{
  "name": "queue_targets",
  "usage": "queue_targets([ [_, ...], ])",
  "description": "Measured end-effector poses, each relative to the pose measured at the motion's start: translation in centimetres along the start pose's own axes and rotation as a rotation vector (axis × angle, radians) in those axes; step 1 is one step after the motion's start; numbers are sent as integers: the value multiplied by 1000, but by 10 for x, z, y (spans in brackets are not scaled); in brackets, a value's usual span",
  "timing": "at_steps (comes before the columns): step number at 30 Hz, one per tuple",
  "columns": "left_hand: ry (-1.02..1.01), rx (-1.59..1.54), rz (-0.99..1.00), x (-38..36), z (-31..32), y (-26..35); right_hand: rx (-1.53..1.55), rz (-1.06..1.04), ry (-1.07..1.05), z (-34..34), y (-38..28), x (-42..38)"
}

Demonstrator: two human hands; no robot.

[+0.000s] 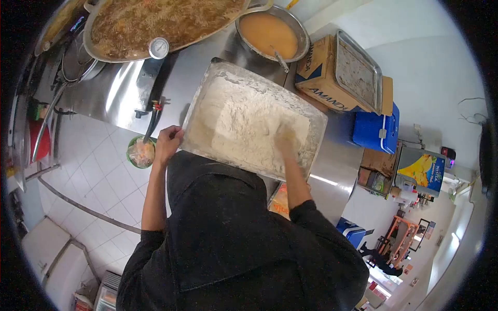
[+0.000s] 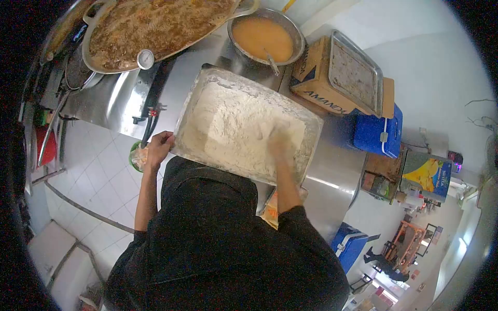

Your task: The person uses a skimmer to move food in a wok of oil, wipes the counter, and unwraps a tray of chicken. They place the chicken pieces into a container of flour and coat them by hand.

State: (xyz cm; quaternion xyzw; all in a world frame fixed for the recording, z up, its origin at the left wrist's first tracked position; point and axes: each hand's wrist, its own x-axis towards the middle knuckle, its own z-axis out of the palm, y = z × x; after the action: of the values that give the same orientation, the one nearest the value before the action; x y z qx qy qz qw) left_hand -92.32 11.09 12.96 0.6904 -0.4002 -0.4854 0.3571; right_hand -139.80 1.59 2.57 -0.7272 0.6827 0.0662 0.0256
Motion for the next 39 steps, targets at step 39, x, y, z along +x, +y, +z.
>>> queue_targets([
  [39,-74,-83,-51,8,-8,3,391,157,-237,-123,17,-15],
])
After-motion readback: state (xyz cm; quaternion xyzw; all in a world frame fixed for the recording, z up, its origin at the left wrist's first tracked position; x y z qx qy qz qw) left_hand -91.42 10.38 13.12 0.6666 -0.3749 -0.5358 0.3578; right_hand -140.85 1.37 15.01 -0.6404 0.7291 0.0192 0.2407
